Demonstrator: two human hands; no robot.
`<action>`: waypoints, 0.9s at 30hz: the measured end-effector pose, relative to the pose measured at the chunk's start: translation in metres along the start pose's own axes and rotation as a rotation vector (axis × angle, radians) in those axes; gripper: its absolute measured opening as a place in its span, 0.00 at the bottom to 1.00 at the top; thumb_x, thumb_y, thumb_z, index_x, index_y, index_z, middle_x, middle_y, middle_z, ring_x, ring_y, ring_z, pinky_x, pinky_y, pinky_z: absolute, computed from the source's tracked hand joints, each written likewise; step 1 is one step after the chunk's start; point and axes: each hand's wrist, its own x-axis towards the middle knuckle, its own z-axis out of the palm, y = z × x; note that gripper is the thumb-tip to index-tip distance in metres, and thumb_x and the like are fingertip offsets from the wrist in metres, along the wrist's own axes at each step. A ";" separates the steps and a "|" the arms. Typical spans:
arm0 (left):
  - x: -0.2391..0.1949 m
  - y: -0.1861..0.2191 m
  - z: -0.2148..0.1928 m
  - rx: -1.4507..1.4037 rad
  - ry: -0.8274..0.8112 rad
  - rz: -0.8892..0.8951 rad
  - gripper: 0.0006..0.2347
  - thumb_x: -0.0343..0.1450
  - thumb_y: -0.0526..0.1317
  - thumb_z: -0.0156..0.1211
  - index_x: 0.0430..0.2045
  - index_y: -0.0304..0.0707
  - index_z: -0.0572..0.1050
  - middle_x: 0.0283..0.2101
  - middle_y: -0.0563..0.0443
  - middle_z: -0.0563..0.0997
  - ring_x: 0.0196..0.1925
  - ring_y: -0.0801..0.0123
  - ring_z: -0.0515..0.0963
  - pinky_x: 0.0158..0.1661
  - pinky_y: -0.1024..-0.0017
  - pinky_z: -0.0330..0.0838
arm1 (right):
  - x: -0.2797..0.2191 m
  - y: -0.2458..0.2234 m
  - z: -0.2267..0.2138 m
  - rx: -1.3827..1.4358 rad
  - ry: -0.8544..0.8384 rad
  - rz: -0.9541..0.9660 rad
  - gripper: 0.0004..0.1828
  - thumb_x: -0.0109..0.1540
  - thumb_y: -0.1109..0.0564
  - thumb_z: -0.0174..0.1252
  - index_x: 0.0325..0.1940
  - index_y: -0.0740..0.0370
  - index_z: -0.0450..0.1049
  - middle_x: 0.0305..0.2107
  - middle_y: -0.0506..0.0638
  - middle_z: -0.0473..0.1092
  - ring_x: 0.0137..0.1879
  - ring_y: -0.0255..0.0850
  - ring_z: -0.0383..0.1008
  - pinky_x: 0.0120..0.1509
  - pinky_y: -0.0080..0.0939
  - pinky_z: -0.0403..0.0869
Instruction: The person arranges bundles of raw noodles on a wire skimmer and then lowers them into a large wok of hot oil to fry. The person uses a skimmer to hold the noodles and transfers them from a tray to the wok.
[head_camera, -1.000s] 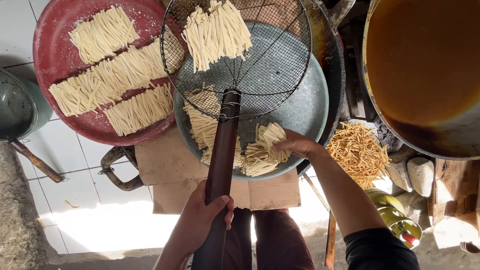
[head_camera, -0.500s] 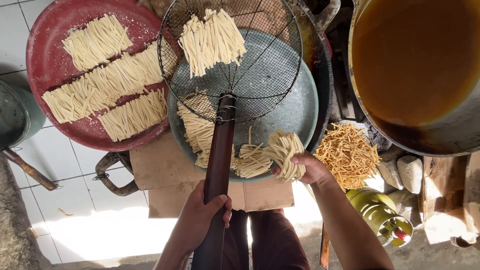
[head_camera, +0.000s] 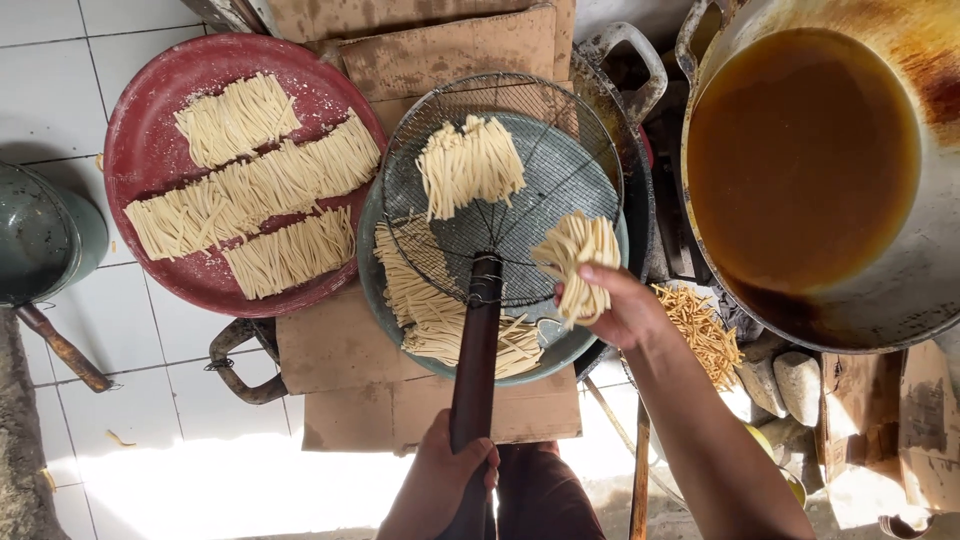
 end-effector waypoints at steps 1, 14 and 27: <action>0.000 -0.004 0.002 -0.003 0.001 0.000 0.04 0.73 0.33 0.55 0.37 0.35 0.68 0.25 0.43 0.80 0.23 0.64 0.78 0.29 0.69 0.72 | 0.011 -0.007 0.007 -0.002 -0.001 0.002 0.29 0.54 0.53 0.70 0.52 0.60 0.64 0.36 0.54 0.68 0.44 0.44 0.72 0.58 0.45 0.76; -0.021 0.043 0.011 0.263 0.097 -0.346 0.05 0.68 0.40 0.53 0.35 0.52 0.72 0.21 0.62 0.82 0.21 0.82 0.79 0.40 0.86 0.74 | 0.150 -0.065 0.064 -0.401 0.645 -0.170 0.61 0.58 0.67 0.64 0.81 0.58 0.26 0.60 0.55 0.73 0.76 0.45 0.63 0.83 0.53 0.50; -0.011 0.037 0.011 0.105 0.124 -0.342 0.09 0.71 0.35 0.53 0.43 0.48 0.73 0.23 0.54 0.82 0.20 0.74 0.78 0.25 0.80 0.75 | 0.190 -0.050 0.037 -0.881 0.914 0.012 0.55 0.66 0.40 0.60 0.82 0.51 0.29 0.74 0.51 0.53 0.62 0.38 0.75 0.55 0.35 0.81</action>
